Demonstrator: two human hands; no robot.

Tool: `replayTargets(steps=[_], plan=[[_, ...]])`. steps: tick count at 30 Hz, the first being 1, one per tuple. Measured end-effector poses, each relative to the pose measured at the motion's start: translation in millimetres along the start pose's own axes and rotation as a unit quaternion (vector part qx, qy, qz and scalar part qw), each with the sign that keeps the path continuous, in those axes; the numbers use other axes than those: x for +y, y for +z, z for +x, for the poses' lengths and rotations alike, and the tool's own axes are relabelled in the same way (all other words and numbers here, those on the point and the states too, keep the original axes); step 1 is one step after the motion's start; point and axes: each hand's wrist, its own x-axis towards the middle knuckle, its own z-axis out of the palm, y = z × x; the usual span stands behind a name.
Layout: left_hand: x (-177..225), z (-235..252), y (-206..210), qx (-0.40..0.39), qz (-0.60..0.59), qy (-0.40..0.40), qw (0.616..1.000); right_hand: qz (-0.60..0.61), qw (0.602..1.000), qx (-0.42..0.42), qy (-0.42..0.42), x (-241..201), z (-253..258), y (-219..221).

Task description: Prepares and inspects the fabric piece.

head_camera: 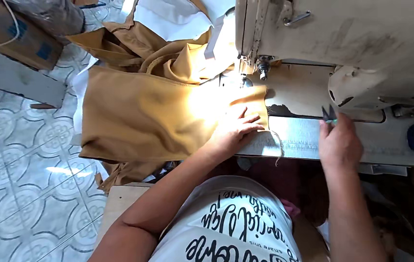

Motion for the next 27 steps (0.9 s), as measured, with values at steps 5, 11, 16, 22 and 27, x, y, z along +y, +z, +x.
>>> replayTargets(steps=[5, 11, 16, 22, 27], plan=[[3, -6, -34, 0.068, -0.355, -0.266, 0.894, 0.005, 0.996, 0.079, -0.035, 36, 23, 8], [-4, -8, -51, 0.125, -0.525, -0.459, 0.706, 0.133, 0.936, 0.012, -0.325, -11, -49, 40], [-3, -11, -53, 0.128, -0.589, -0.447, 0.661, 0.348, 0.843, 0.045, -0.408, -35, -80, 43], [9, -20, -39, -0.059, -0.462, -0.268, 0.843, 0.343, 0.889, 0.052, -0.298, -72, -35, -1], [23, -34, -43, -0.110, -0.178, 0.004, 0.978, 0.226, 0.925, -0.068, -0.298, -97, -7, 19]])
